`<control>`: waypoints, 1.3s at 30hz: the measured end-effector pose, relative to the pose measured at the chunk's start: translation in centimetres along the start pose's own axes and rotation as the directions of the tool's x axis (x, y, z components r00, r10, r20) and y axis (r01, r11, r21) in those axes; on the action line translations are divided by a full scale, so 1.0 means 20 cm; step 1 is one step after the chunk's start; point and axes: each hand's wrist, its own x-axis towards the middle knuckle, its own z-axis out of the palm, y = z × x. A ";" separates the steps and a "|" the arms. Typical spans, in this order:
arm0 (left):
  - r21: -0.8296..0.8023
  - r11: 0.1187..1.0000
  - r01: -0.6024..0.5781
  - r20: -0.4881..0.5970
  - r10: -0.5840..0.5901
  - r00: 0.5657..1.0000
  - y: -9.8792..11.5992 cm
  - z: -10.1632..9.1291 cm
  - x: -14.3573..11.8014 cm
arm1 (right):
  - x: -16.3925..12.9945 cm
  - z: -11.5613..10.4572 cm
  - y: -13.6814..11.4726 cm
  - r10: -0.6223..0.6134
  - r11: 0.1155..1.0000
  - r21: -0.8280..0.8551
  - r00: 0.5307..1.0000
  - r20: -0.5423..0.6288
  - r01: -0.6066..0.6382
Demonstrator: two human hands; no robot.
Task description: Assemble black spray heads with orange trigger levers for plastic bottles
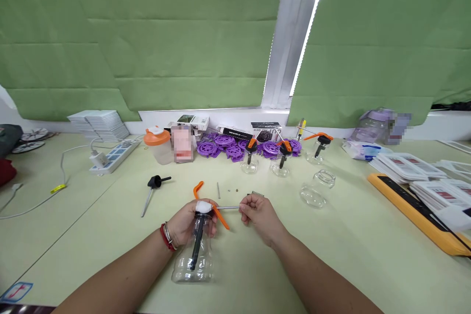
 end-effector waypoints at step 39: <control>-0.202 0.955 -0.217 -0.053 0.211 0.976 0.15 -0.06 -0.04 | 0.20 -0.03 -0.18 -0.220 0.446 -0.866 0.965 0.142 0.229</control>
